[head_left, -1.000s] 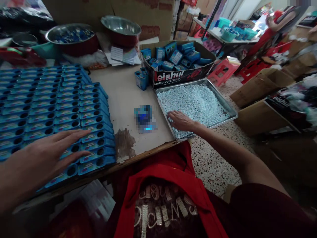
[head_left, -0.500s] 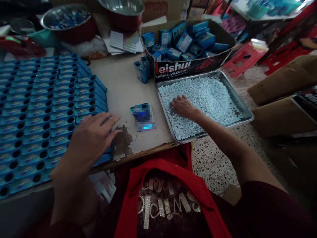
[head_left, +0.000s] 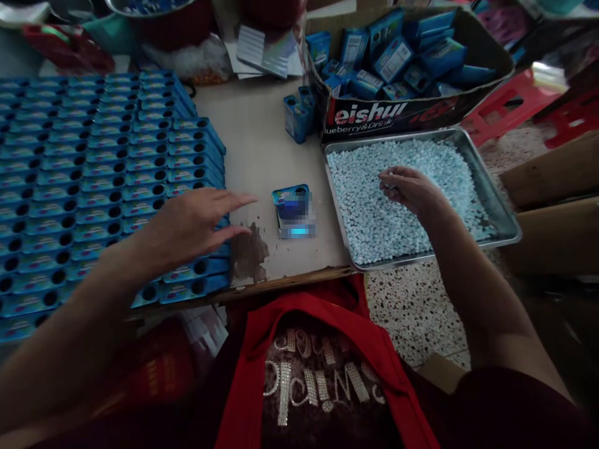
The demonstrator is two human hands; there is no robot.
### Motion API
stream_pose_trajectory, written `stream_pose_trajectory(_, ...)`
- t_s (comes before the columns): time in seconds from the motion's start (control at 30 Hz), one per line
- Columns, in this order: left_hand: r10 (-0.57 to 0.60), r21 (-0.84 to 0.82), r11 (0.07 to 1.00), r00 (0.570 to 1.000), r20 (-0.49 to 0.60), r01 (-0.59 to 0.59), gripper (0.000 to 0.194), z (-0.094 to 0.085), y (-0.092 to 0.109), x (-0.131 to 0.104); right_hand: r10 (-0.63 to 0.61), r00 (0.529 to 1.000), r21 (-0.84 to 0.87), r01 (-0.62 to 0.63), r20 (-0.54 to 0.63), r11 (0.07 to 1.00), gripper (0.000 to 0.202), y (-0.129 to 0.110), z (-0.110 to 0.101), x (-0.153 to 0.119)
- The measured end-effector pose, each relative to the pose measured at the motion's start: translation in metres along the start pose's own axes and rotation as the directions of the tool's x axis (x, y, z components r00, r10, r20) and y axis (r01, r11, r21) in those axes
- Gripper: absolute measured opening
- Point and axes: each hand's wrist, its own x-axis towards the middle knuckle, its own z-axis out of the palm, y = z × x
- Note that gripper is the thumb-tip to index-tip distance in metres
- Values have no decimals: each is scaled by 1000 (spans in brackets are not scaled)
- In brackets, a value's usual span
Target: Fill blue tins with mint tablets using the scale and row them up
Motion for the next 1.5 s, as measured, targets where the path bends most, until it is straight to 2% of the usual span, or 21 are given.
stream_pose_trajectory(0.07, 6, -125, 992, 1000, -16, -8, 69, -5, -7, 28, 46, 998, 49, -48, 30, 998, 33, -4, 5, -2)
stream_pose_trajectory(0.13, -29, -233, 972, 1000, -8, 26, 80, 0, -12, 59, 65, 997, 110, -67, 29, 992, 33, -6, 8, -4)
stream_pose_trajectory(0.27, -104, -289, 945, 980, 171, 151, 121, 29, -22, 110, 52, 996, 165, -40, -69, 985, 27, -2, 10, -10)
stream_pose_trajectory(0.33, -87, -314, 936, 970, 229, 158, 128, 46, -30, 124, 99, 992, 184, -83, -77, 979, 31, 4, 10, -14)
stream_pose_trajectory(0.43, -34, -435, 891, 974, 224, 131, 122, 65, -42, 131, 126, 991, 207, -113, -51, 972, 44, 11, 14, -20)
stream_pose_trajectory(0.57, 35, -651, 748, 972, 232, 128, 121, 82, -48, 129, 66, 997, 178, -73, 45, 981, 50, 4, 34, -23)
stream_pose_trajectory(0.63, 52, -734, 667, 974, 219, 129, 116, 88, -48, 129, 34, 989, 145, -55, 142, 988, 50, -7, 53, -22)
stream_pose_trajectory(0.77, 11, -840, 527, 987, 159, 129, 93, 91, -48, 130, -43, 947, 141, -3, 318, 990, 49, -30, 100, -18)
stream_pose_trajectory(0.93, -100, -902, 418, 992, 74, 109, 83, 87, -51, 129, -68, 936, 76, 44, 344, 996, 45, -40, 148, -12)
stream_pose_trajectory(1.03, -81, -871, 473, 991, 107, 133, 87, 87, -48, 126, -73, 937, 6, 75, 342, 997, 42, -39, 161, -9)
stream_pose_trajectory(1.2, -39, -694, 704, 984, 176, 153, 96, 84, -35, 122, -87, 934, 23, 84, 346, 996, 43, -36, 163, -5)
stream_pose_trajectory(1.37, -14, -687, 715, 985, 172, 131, 93, 83, -35, 123, -39, 917, 177, -35, 397, 984, 46, -32, 151, -3)
stream_pose_trajectory(1.5, -27, -631, 765, 985, 171, 131, 88, 92, -39, 124, 10, 939, 257, -104, 342, 961, 38, -28, 140, -4)
